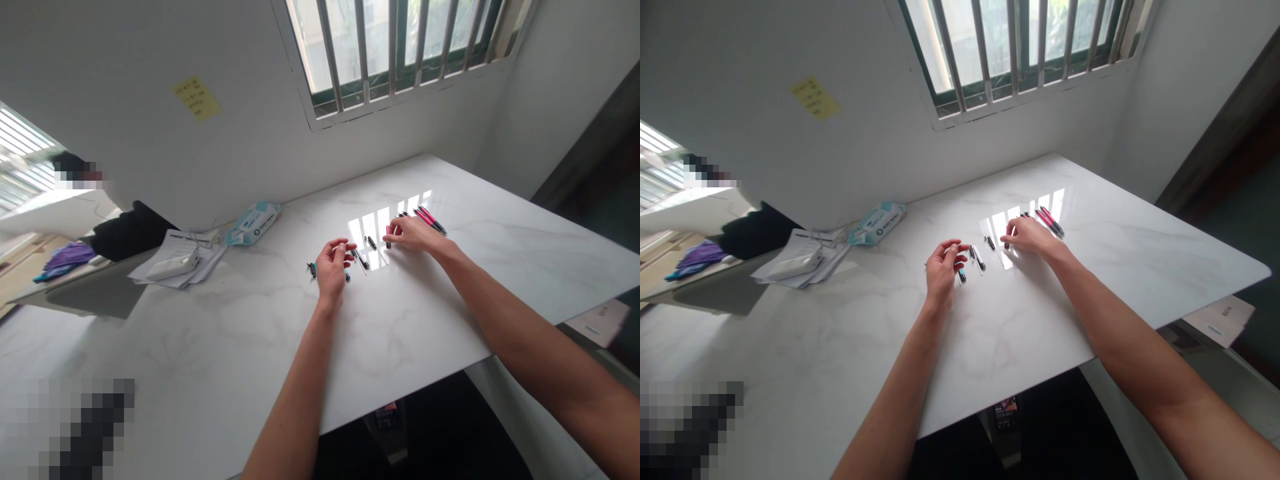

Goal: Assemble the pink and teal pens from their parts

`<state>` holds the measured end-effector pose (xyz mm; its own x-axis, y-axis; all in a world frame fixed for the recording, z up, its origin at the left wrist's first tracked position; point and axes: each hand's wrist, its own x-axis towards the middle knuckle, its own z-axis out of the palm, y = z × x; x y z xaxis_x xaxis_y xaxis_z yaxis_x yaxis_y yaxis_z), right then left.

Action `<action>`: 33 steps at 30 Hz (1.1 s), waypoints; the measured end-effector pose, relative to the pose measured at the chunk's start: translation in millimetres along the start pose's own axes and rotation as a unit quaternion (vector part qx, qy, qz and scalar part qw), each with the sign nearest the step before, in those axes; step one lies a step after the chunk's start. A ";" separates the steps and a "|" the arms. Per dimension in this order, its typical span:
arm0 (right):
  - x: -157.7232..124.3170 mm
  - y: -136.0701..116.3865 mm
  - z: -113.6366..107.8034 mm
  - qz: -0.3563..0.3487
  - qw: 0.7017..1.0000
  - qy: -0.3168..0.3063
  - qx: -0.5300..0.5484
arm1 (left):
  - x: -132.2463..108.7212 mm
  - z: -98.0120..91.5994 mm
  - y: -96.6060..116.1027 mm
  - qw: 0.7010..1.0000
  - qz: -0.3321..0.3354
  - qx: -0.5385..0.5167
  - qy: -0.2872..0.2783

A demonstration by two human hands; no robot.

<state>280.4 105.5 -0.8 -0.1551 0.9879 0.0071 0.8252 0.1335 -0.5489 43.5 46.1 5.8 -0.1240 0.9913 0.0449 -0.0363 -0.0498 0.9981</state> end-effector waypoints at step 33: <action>13.2 4.3 30.6 -0.066 0.994 0.040 0.076 | 3.3 0.5 3.4 0.968 0.141 0.200 -0.049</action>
<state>265.4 116.7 -28.7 -0.2079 0.9667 0.1495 0.7086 0.2542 -0.6582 43.5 49.3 9.4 0.0224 0.9531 0.3019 0.3751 -0.2880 0.8811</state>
